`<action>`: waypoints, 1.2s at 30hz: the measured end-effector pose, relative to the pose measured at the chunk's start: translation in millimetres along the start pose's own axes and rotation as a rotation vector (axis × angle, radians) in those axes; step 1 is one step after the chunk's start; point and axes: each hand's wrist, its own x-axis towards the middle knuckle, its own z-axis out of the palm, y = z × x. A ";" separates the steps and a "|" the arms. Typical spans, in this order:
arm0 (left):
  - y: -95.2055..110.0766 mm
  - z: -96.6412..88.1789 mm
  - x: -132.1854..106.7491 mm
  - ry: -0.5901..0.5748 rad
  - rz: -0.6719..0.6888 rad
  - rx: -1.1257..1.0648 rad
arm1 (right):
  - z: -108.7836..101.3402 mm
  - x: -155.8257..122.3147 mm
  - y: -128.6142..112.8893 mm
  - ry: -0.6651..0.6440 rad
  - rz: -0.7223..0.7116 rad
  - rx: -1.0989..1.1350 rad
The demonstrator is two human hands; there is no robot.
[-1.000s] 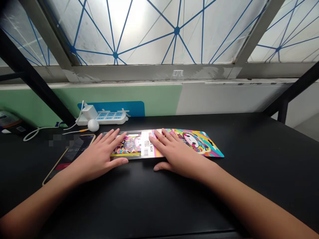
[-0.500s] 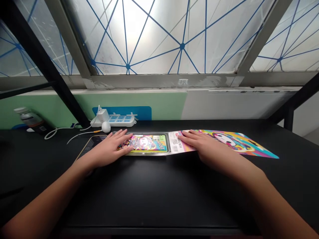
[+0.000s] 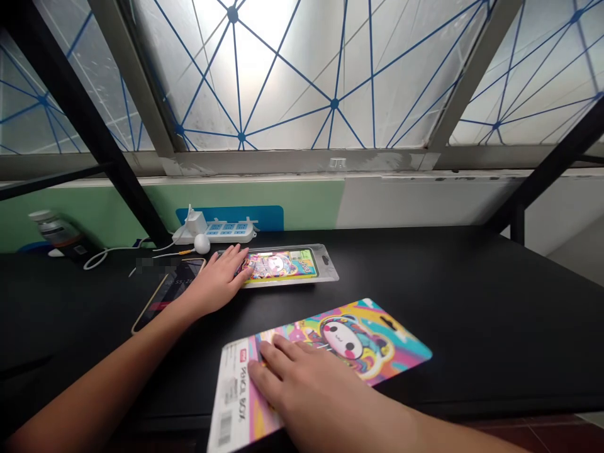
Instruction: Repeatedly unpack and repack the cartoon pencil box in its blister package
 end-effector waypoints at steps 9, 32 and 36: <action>8.9 1.4 -3.3 0.004 0.046 0.042 | 32.1 88.4 26.6 0.226 -0.036 -0.039; -6.1 -6.1 -1.0 -0.049 0.055 -0.004 | 33.2 115.3 27.7 0.254 -0.057 -0.175; -10.9 -5.8 -1.4 -0.032 0.055 -0.012 | 36.0 117.8 30.4 0.308 -0.052 -0.125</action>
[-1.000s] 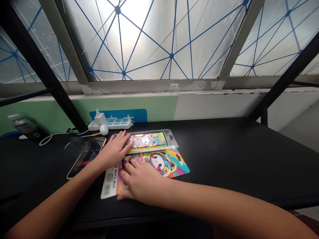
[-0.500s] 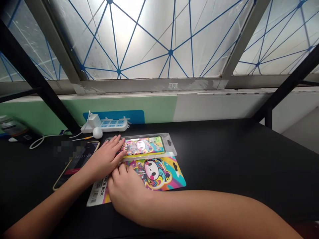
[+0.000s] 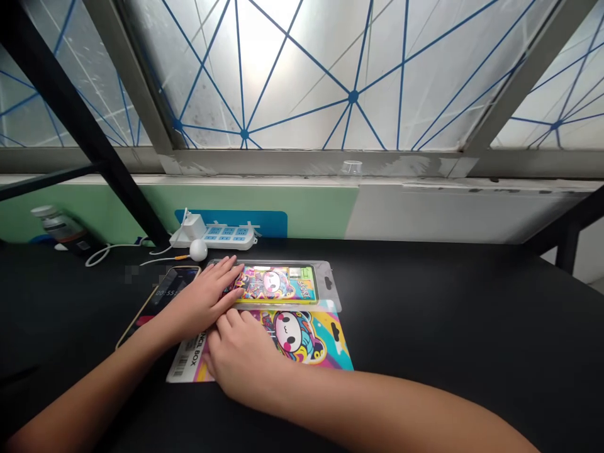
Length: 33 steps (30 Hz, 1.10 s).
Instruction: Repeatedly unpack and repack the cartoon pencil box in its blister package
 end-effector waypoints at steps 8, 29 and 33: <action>1.3 4.8 -4.7 0.049 0.040 0.088 | -11.6 2.7 10.3 0.145 -0.175 0.030; 3.9 1.1 -8.8 0.050 0.103 0.192 | -65.8 -17.4 149.8 -0.456 0.524 0.234; 6.4 -1.8 -8.0 0.030 0.068 0.174 | -59.2 -15.3 155.1 -0.405 0.516 0.215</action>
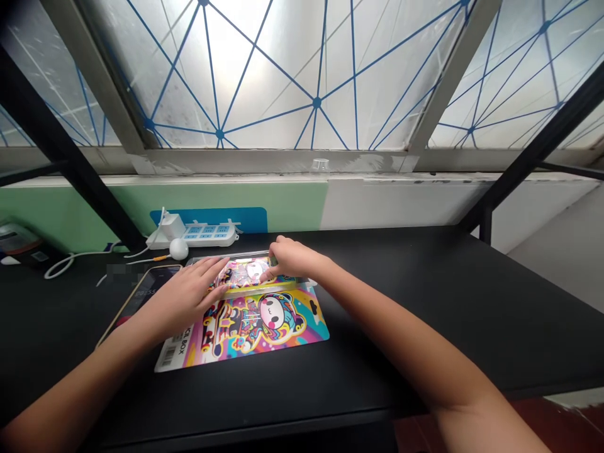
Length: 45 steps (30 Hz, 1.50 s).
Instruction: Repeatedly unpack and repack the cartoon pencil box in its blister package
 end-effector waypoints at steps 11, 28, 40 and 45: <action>-12.7 -11.9 -2.0 0.277 -0.026 -0.072 | 9.8 -22.0 -16.5 0.368 -0.106 -0.027; 62.6 5.9 -122.7 0.752 0.104 -0.280 | 61.4 -162.0 -54.1 0.863 -0.462 -0.143; 62.2 15.5 -130.5 0.165 -0.170 -0.541 | 92.5 -187.7 -46.5 0.491 0.079 0.380; 58.2 20.7 -129.3 0.125 -0.241 -0.565 | 85.7 -185.6 -41.5 0.412 0.179 0.520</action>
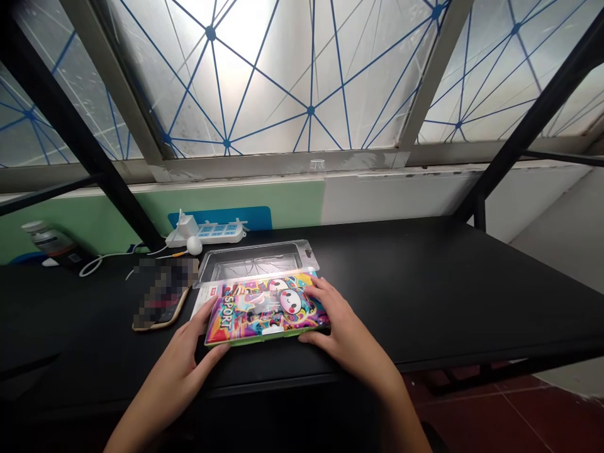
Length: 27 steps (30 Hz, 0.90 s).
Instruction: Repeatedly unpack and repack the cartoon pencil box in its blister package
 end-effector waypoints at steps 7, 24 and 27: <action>-2.6 1.5 2.7 0.005 0.009 -0.014 | -14.7 -2.0 -2.1 -0.025 0.093 0.166; -7.0 0.0 4.0 -0.031 -0.004 -0.032 | -24.7 10.7 3.2 -0.049 0.164 0.204; -9.0 1.1 2.7 -0.026 -0.004 -0.032 | -28.6 16.1 4.4 -0.084 0.160 0.182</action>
